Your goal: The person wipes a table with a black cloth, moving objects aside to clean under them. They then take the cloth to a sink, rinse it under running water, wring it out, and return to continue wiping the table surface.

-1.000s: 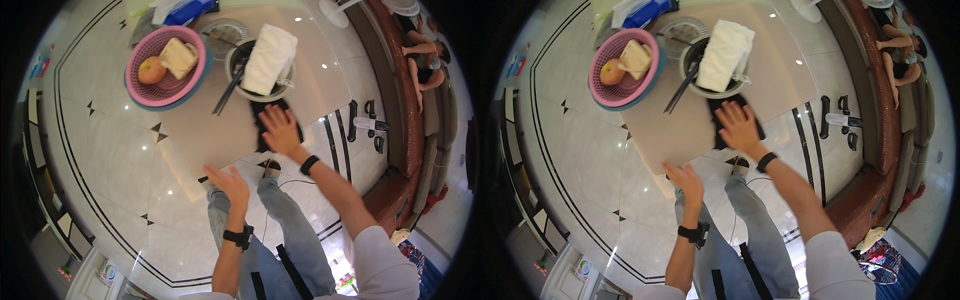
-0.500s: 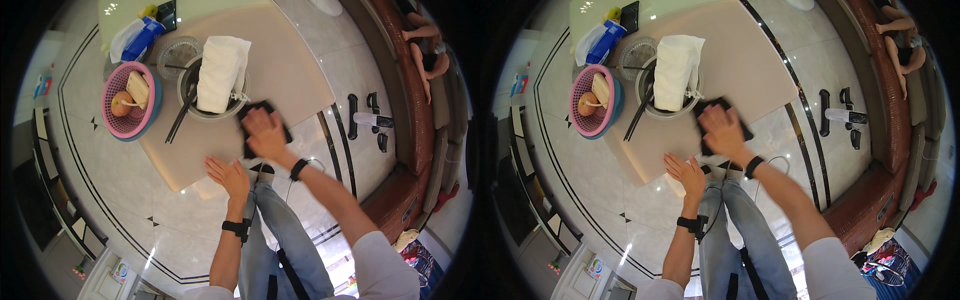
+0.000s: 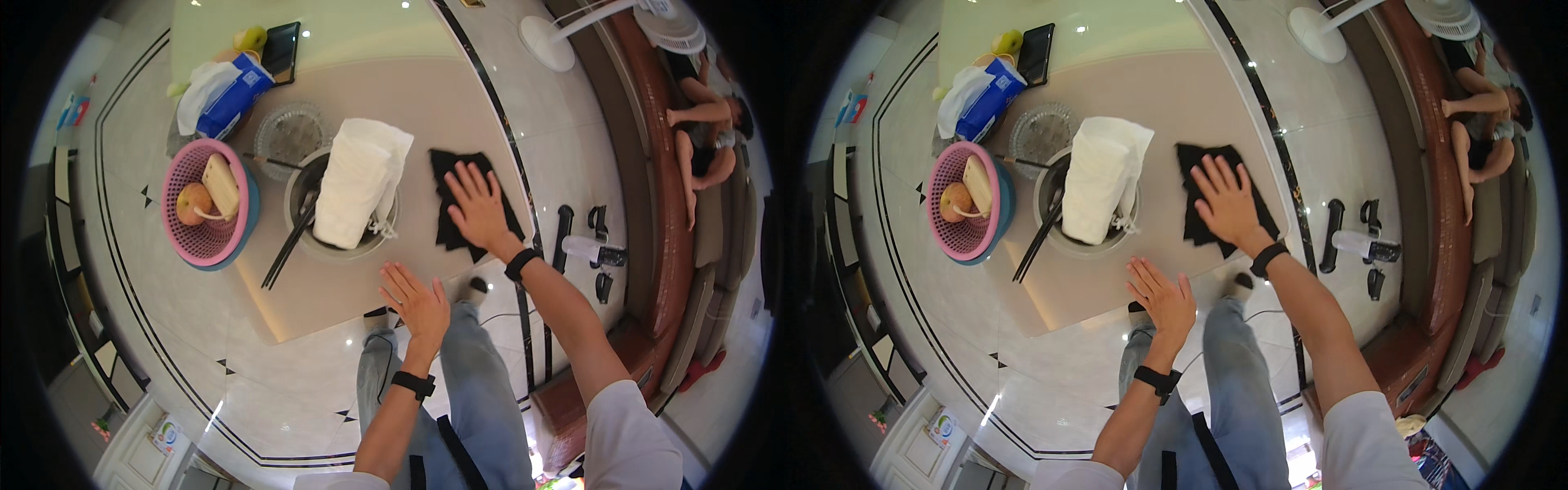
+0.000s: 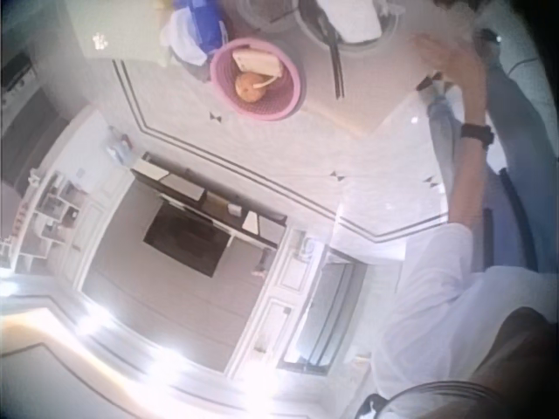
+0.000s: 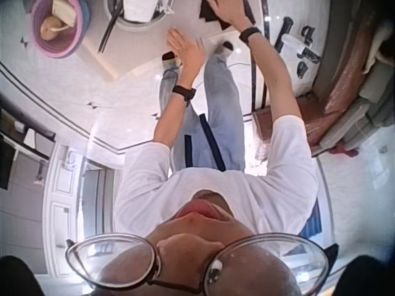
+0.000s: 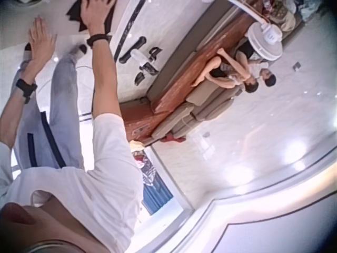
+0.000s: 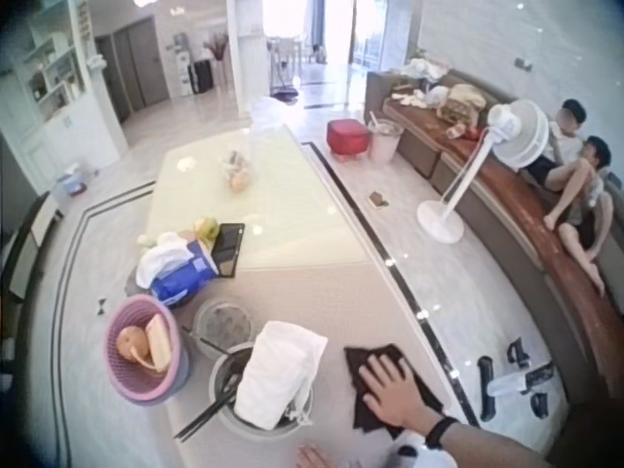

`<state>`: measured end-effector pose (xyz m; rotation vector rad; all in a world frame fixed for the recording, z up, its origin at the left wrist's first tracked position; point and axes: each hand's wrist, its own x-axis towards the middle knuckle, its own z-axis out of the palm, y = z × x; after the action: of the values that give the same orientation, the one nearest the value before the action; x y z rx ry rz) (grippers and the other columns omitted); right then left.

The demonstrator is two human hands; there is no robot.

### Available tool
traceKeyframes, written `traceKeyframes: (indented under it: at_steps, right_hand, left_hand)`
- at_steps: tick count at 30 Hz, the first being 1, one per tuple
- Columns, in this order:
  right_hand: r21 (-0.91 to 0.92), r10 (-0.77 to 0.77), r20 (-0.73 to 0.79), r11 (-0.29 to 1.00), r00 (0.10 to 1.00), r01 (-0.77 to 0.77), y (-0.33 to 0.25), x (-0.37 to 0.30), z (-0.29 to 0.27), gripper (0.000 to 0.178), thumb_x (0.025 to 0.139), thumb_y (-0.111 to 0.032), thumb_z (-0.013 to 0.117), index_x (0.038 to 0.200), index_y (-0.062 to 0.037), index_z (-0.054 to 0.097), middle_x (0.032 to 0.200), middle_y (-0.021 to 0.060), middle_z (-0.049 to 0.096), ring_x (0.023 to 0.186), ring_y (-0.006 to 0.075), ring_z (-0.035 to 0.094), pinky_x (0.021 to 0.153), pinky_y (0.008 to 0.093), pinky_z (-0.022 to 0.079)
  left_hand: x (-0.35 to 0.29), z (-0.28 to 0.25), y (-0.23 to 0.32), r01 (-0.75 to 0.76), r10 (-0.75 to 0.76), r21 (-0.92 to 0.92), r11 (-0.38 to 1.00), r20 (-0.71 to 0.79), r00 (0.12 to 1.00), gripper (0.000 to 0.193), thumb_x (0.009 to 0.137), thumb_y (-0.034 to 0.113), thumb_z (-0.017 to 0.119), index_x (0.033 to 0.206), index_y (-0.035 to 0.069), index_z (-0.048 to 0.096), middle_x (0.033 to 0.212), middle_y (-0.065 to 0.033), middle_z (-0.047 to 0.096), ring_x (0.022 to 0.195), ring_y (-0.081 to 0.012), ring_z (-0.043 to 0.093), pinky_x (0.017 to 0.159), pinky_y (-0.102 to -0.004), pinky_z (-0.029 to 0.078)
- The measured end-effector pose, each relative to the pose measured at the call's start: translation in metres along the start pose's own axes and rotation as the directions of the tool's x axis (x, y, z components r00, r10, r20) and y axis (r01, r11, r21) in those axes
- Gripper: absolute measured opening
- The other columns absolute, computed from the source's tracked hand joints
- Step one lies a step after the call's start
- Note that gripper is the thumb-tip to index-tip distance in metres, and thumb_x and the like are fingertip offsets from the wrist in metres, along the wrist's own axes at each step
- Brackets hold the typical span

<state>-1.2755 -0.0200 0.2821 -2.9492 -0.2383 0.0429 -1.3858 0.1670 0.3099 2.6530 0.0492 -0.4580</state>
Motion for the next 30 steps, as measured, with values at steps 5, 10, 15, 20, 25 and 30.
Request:
traceKeyframes:
  at_steps: [5, 10, 15, 20, 25, 30]
  right_hand:
    - [0.056, -0.143, 0.068, 0.989, 0.987, 0.139, 0.028, 0.018, -0.007, 0.064, 0.090, -0.034, 0.056, 0.149, -0.0144, 0.039, 0.158, 0.0123, 0.030, 0.146, 0.0327, 0.025, 0.118, 0.0544, 0.013]
    - [0.250, -0.652, 0.258, 0.758, 0.713, 0.603, 0.073, 0.003, -0.021, 0.065, 0.091, -0.043, 0.054, 0.150, -0.0208, 0.039, 0.158, 0.0060, 0.032, 0.147, 0.0255, 0.025, 0.119, 0.0522, 0.011]
    - [0.120, -0.642, 0.165, 0.766, 0.749, 0.631, 0.103, 0.126, -0.017, 0.066, 0.089, -0.041, 0.057, 0.148, -0.0174, 0.041, 0.157, 0.0095, 0.032, 0.146, 0.0292, 0.026, 0.118, 0.0530, 0.015]
    - [-0.023, -0.415, -0.094, 0.910, 0.905, 0.415, 0.111, 0.249, -0.024, 0.056, 0.095, -0.030, 0.050, 0.147, -0.0126, 0.040, 0.156, 0.0123, 0.033, 0.144, 0.0311, 0.027, 0.117, 0.0536, 0.016]
    - [0.060, -0.638, 0.236, 0.763, 0.733, 0.644, 0.078, 0.138, -0.021, 0.061, 0.090, -0.034, 0.053, 0.145, -0.0117, 0.041, 0.155, 0.0142, 0.034, 0.143, 0.0352, 0.029, 0.115, 0.0598, 0.017]
    - [0.381, -0.926, 0.289, 0.344, 0.243, 0.858, 0.056, 0.027, -0.016, 0.064, 0.092, -0.045, 0.052, 0.149, -0.0185, 0.039, 0.159, 0.0041, 0.030, 0.146, 0.0233, 0.026, 0.119, 0.0518, 0.013]
  left_hand:
    - [0.043, 0.045, 0.034, 0.224, -0.219, 0.044, 0.974, -0.105, 0.970, 0.090, 0.094, 0.044, 0.051, 0.148, -0.016, 0.011, 0.157, -0.0342, 0.006, 0.148, -0.0467, -0.001, 0.116, -0.0614, -0.001]
    - [0.049, 0.049, 0.032, 0.242, -0.240, 0.031, 0.970, -0.063, 0.969, 0.101, 0.091, 0.052, 0.053, 0.147, -0.018, 0.007, 0.156, -0.0376, -0.002, 0.146, -0.0509, -0.008, 0.112, -0.0660, -0.006]
    - [0.040, 0.042, 0.029, 0.245, -0.248, 0.040, 0.969, 0.070, 0.966, 0.104, 0.092, 0.049, 0.055, 0.147, -0.017, -0.005, 0.154, -0.0372, -0.014, 0.143, -0.0527, -0.018, 0.109, -0.0676, -0.010]
    - [0.052, 0.036, 0.043, 0.309, -0.302, -0.024, 0.951, 0.147, 0.942, 0.105, 0.091, 0.049, 0.057, 0.147, -0.017, -0.005, 0.154, -0.0372, -0.014, 0.143, -0.0530, -0.017, 0.110, -0.0679, -0.009]
    - [0.046, 0.035, 0.046, 0.292, -0.286, -0.053, 0.955, 0.093, 0.954, 0.097, 0.091, 0.043, 0.059, 0.147, -0.016, 0.008, 0.156, -0.0372, -0.003, 0.146, -0.0513, -0.008, 0.112, -0.0678, -0.004]
    - [0.026, 0.052, 0.061, 0.493, -0.526, -0.198, 0.847, -0.179, 0.831, 0.088, 0.096, 0.037, 0.054, 0.149, -0.014, 0.006, 0.157, -0.0341, 0.002, 0.148, -0.0451, -0.001, 0.118, -0.0580, -0.001]
